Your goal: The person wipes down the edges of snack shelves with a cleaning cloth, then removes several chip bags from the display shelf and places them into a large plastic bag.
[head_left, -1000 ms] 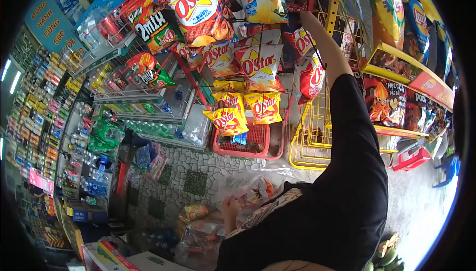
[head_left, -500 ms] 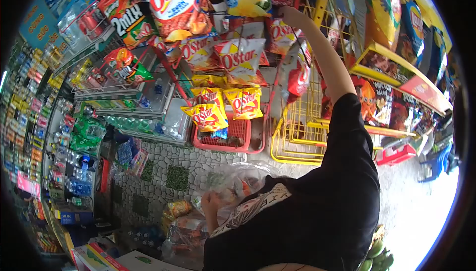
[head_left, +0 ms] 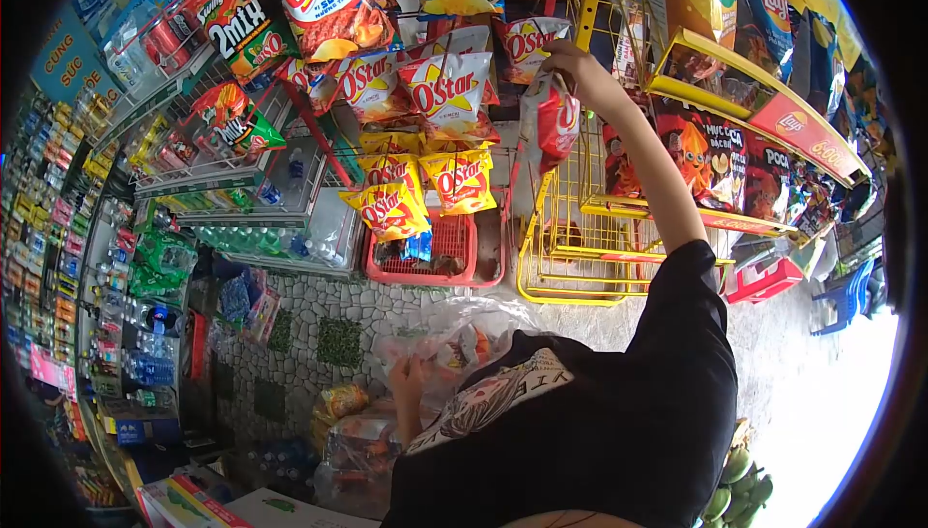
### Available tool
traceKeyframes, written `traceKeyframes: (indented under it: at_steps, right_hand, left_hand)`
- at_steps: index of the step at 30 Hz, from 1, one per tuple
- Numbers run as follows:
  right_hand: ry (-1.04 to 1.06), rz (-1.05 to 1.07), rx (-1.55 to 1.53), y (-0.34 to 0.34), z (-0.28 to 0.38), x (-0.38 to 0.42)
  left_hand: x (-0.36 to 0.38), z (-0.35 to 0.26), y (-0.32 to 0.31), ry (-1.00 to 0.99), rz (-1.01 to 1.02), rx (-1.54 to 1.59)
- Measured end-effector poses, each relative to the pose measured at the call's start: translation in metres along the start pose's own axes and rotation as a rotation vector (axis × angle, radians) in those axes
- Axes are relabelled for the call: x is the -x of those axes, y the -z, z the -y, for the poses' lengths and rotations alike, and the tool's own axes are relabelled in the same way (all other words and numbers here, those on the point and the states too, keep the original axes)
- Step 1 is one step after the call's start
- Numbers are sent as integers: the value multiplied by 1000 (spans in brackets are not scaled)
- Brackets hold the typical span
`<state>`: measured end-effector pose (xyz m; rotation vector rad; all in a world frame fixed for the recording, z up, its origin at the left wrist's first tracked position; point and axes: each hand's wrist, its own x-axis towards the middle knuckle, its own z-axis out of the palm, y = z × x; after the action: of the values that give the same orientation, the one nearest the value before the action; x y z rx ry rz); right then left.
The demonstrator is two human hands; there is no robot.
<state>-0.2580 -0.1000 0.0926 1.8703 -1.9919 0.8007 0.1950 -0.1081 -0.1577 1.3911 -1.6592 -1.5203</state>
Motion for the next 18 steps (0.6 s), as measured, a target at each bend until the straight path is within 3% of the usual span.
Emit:
traceKeyframes:
  at_steps: [6,8,10,13,18]
  right_hand:
    - [63,95,223,8,-15,-6]
    - [141,146,347,12,-18,-9]
    - [213,66,321,17,-21,-13]
    - [108,258,146,35,-15,-28]
    - [158,289,-18,28,-40,-32]
  left_hand:
    - [8,23,-1,-30,9,68]
    - [7,34,2,42,8,94]
    - [9,33,5,15,15,71]
    - [10,40,9,-10,-4,36]
    - [19,28,8,31,-26,120]
